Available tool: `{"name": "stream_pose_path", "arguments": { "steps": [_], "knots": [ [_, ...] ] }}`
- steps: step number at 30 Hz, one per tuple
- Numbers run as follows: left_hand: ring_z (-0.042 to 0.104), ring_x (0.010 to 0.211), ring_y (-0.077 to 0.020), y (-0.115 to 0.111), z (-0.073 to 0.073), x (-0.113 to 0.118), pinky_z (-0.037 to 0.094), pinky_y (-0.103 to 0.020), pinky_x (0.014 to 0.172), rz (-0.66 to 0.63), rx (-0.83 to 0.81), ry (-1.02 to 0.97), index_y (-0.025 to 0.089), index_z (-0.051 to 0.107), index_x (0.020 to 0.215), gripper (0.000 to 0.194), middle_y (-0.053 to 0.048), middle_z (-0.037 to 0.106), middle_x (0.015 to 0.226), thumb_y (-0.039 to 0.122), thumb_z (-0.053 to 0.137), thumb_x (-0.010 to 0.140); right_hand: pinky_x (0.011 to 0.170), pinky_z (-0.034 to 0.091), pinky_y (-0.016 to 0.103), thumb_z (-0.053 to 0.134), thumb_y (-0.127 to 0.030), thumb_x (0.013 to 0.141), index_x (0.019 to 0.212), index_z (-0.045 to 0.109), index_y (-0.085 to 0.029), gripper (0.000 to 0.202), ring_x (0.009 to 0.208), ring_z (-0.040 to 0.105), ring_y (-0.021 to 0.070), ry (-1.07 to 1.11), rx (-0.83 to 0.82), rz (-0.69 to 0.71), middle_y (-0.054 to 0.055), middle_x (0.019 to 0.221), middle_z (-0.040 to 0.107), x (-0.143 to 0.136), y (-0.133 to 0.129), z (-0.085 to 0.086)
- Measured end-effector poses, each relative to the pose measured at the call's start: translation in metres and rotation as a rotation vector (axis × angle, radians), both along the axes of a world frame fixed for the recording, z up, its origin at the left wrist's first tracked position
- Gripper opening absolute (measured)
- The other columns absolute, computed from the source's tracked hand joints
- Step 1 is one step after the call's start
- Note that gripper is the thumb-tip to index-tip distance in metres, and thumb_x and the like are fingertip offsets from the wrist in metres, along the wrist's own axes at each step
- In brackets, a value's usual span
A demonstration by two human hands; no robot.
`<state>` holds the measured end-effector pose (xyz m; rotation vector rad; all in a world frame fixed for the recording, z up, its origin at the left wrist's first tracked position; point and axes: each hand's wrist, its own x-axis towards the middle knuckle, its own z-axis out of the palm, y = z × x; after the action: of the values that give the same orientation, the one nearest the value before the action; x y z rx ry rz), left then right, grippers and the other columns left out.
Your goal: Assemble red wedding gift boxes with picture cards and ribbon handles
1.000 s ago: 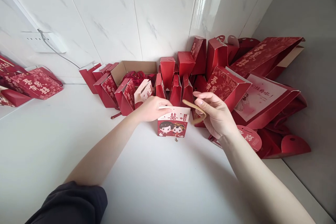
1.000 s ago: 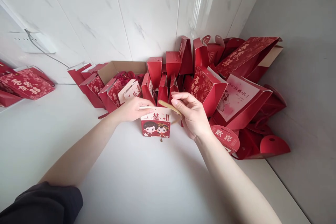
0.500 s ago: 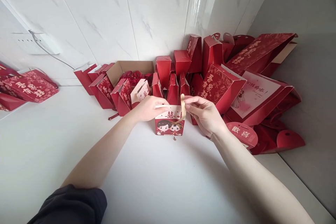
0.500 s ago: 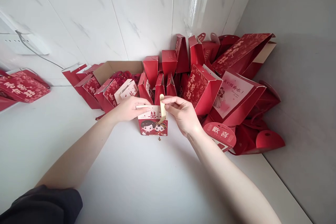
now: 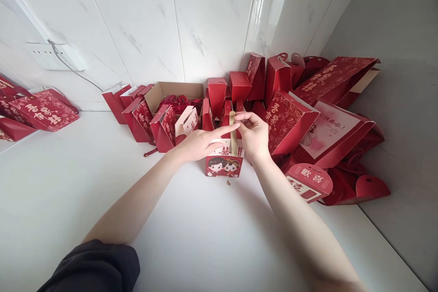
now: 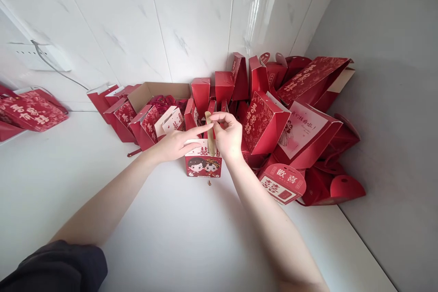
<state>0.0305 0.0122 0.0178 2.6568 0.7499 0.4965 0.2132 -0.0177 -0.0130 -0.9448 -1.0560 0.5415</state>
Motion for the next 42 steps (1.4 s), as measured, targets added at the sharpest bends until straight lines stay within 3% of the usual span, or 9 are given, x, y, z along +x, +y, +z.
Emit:
{"name": "stream_pose_path", "arguments": {
  "steps": [4,7,10,14,19,32,37,42],
  "knots": [
    [0.064,0.068,-0.0133,0.003,-0.001,0.001,0.047,-0.025,0.071,-0.016,-0.008,0.035,0.035,0.055,0.140,0.043,0.004,0.075,0.087,0.030,0.047,0.097,0.094,0.053,0.035,0.066,-0.022,0.078,0.084,0.064,-0.019,0.007,0.094,0.067,0.0167,0.013,-0.031,0.017,0.006,0.098,0.069,0.003,-0.004,-0.001],
    [0.070,0.092,-0.0174,0.004,-0.003,0.001,0.049,-0.029,0.086,-0.006,-0.059,-0.013,0.029,0.063,0.131,0.038,0.001,0.075,0.113,0.031,0.049,0.096,0.087,0.054,0.034,0.070,-0.025,0.077,0.086,0.065,-0.020,0.011,0.090,0.067,0.0172,-0.060,-0.128,0.112,0.005,0.095,0.070,0.007,-0.009,0.002],
    [0.069,0.103,-0.0191,0.006,-0.004,0.001,0.049,-0.031,0.093,-0.012,-0.093,-0.041,0.025,0.066,0.126,0.035,0.000,0.073,0.119,0.031,0.050,0.096,0.079,0.054,0.033,0.069,-0.030,0.081,0.093,0.068,-0.021,0.015,0.087,0.066,0.0181,-0.287,-0.238,0.266,0.004,0.094,0.071,0.016,-0.019,0.010],
    [0.070,0.104,-0.0182,0.006,-0.005,0.001,0.050,-0.029,0.093,-0.019,-0.141,-0.067,0.024,0.068,0.123,0.033,0.000,0.074,0.116,0.032,0.052,0.095,0.082,0.052,0.034,0.062,-0.031,0.088,0.099,0.071,-0.022,0.017,0.090,0.067,0.0186,-0.585,-0.303,0.414,0.002,0.099,0.074,0.033,-0.038,0.027],
    [0.068,0.110,-0.0182,0.007,-0.005,0.002,0.049,-0.029,0.095,-0.023,-0.192,-0.078,0.025,0.067,0.122,0.031,0.001,0.073,0.118,0.030,0.053,0.094,0.079,0.051,0.033,0.063,-0.027,0.088,0.092,0.073,-0.025,0.011,0.083,0.068,0.0180,-0.716,-0.323,0.311,0.000,0.092,0.075,0.040,-0.051,0.033],
    [0.067,0.097,-0.0222,0.007,-0.006,0.003,0.048,-0.034,0.083,0.030,-0.118,0.025,0.026,0.046,0.140,0.045,-0.004,0.070,0.116,0.033,0.046,0.096,0.081,0.055,0.033,0.062,-0.023,0.088,0.093,0.070,-0.024,0.009,0.084,0.070,0.0182,-0.624,-0.139,0.164,0.001,0.092,0.075,0.021,-0.038,0.011],
    [0.062,0.076,-0.0194,0.005,-0.003,0.004,0.044,-0.031,0.072,0.047,-0.108,0.052,0.027,0.044,0.143,0.048,-0.001,0.068,0.089,0.034,0.046,0.096,0.077,0.054,0.031,0.059,-0.020,0.089,0.091,0.070,-0.024,0.013,0.084,0.068,0.0174,-0.594,-0.103,0.149,0.001,0.095,0.074,0.015,-0.039,0.009],
    [0.047,0.055,-0.0150,0.002,0.000,0.005,0.036,-0.027,0.058,0.051,-0.129,0.042,0.029,0.036,0.150,0.056,0.005,0.046,0.060,0.034,0.047,0.095,0.080,0.055,0.033,0.058,-0.025,0.090,0.094,0.074,-0.024,0.016,0.086,0.068,0.0181,-0.479,-0.084,0.115,0.003,0.096,0.074,0.013,-0.035,0.003]
  ]
}}
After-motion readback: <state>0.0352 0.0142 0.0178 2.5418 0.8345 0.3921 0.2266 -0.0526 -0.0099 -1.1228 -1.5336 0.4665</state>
